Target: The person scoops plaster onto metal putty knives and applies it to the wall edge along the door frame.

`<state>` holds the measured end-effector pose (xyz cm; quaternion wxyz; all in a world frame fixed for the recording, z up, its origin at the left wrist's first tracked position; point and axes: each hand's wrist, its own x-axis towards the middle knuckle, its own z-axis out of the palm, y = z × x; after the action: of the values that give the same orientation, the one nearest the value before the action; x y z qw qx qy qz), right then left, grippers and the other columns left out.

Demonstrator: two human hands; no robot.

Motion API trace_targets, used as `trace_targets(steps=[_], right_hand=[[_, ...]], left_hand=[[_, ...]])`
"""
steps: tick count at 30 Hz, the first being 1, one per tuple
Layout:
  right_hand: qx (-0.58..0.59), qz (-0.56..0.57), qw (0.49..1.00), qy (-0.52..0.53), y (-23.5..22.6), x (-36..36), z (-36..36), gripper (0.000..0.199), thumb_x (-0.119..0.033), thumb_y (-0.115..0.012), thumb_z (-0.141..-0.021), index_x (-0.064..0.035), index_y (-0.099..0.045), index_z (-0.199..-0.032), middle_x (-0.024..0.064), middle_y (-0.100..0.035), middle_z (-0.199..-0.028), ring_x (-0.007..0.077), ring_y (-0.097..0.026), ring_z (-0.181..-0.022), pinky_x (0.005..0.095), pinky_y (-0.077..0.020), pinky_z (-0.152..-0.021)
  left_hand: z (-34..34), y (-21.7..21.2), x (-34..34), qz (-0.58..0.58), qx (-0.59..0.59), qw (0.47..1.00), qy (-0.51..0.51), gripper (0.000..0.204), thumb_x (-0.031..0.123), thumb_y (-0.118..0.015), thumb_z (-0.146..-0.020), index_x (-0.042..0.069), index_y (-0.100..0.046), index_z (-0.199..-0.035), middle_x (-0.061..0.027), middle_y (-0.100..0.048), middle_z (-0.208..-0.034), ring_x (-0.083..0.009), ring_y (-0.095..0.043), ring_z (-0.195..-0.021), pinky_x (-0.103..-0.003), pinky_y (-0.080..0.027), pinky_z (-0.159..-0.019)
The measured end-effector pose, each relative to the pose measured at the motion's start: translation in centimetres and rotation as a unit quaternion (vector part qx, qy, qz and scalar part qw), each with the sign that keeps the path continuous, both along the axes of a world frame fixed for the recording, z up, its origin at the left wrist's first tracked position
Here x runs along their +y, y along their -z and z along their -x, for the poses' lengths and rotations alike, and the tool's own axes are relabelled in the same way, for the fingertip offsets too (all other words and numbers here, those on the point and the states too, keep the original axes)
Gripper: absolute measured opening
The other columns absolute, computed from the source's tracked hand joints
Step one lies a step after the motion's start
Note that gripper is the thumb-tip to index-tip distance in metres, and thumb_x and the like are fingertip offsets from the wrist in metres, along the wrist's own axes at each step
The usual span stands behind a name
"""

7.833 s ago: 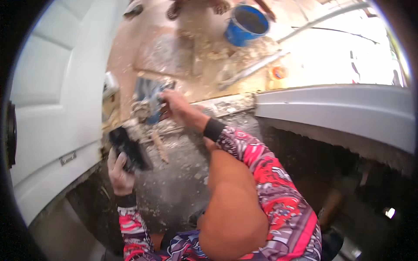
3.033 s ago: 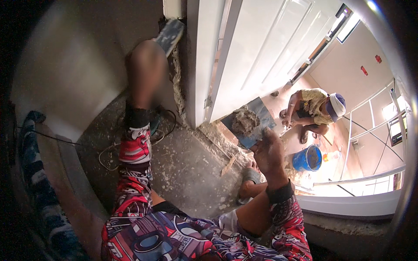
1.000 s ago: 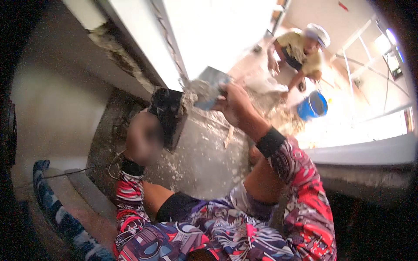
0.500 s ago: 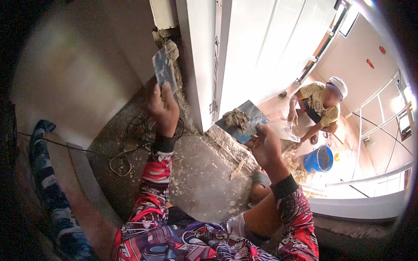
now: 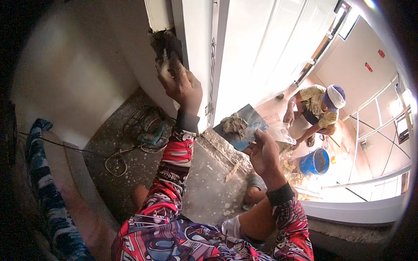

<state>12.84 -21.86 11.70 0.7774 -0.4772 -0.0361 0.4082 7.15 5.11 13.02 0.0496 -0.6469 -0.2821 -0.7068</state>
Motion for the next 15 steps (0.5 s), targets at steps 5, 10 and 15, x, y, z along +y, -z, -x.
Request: trace_targets(steps=[5, 10, 15], right_hand=[[0.002, -0.006, 1.0, -0.014, 0.2, -0.4, -0.6, 0.021, -0.016, -0.042, -0.098, -0.0024, -0.054, -0.109, 0.0141, -0.064, -0.108, 0.0279, -0.065, -0.092, 0.0423, -0.0557, -0.076], [-0.014, -0.023, 0.999, -0.023, -0.8, -0.4, 0.2, 0.024, -0.015, -0.043, -0.098, -0.0002, -0.051, -0.116, 0.0166, -0.064, -0.11, 0.0313, -0.066, -0.098, 0.047, -0.0556, -0.086], [-0.008, -0.019, 1.0, -0.023, -0.9, 0.1, 0.9, 0.024, -0.016, -0.043, -0.099, 0.0004, -0.051, -0.114, 0.015, -0.064, -0.109, 0.0314, -0.066, -0.097, 0.0471, -0.055, -0.087]], left_hand=[[-0.8, -0.8, -0.2, 0.007, 0.041, 0.999, 0.003, 0.059, -0.004, -0.056, -0.081, -0.001, -0.044, -0.139, -0.0226, -0.047, -0.123, -0.0408, -0.052, -0.106, -0.049, -0.047, -0.088], [0.3, -1.3, 0.4, -0.01, 0.057, 0.997, 0.051, 0.058, -0.003, -0.056, -0.081, -0.002, -0.044, -0.138, -0.0222, -0.05, -0.123, -0.0404, -0.054, -0.105, -0.049, -0.048, -0.087], [2.5, -1.4, 0.7, 0.008, 0.042, 0.992, 0.115, 0.042, -0.002, -0.057, -0.084, -0.001, -0.056, -0.126, -0.0225, -0.056, -0.118, -0.042, -0.057, -0.105, -0.048, -0.049, -0.087]])
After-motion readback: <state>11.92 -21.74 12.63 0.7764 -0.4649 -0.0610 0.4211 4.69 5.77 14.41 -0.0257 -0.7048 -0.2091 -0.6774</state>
